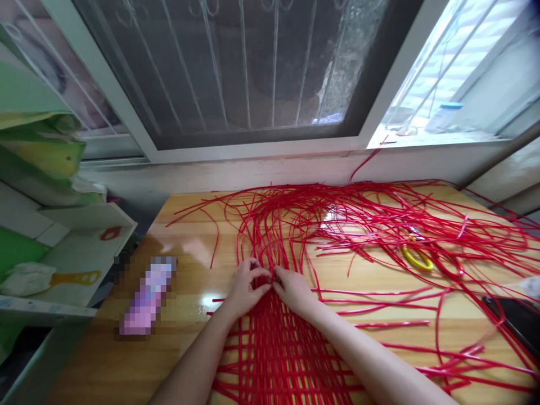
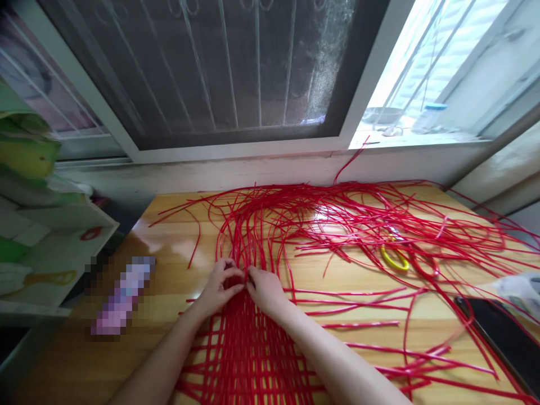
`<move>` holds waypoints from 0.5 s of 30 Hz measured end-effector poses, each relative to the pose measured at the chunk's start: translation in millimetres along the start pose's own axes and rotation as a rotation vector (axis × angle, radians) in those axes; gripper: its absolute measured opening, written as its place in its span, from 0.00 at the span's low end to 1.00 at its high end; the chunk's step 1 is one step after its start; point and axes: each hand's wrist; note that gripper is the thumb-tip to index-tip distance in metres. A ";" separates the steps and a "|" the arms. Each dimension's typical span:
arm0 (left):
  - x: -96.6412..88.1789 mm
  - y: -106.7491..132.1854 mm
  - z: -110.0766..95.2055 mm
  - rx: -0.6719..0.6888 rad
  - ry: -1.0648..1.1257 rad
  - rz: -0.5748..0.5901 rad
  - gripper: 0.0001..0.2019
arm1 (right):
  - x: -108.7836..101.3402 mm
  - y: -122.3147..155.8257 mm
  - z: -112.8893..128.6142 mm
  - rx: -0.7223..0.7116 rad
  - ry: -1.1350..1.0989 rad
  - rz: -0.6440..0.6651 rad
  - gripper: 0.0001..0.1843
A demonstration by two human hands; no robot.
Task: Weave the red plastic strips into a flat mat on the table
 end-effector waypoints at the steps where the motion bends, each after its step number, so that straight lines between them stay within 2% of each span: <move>1: 0.3 0.5 -1.2 0.004 -0.032 -0.012 0.10 | -0.7 0.1 0.3 0.001 -0.005 0.003 0.07; 6: 0.5 3.0 -3.4 0.066 -0.178 -0.061 0.12 | -3.8 0.1 -0.2 -0.025 -0.064 0.006 0.07; 11: -0.7 2.2 -2.1 0.077 -0.146 -0.122 0.22 | -3.1 0.2 -2.4 -0.021 -0.087 -0.008 0.04; 15: -4.1 -0.2 1.0 0.013 -0.063 -0.119 0.14 | -0.3 1.1 -7.2 -0.104 -0.181 -0.037 0.04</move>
Point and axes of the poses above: each hand's wrist, its own y-axis away from the middle knuckle, its own x-axis out of the palm, z = x × y, and after that the axes turned 12 degrees about z, right-handed
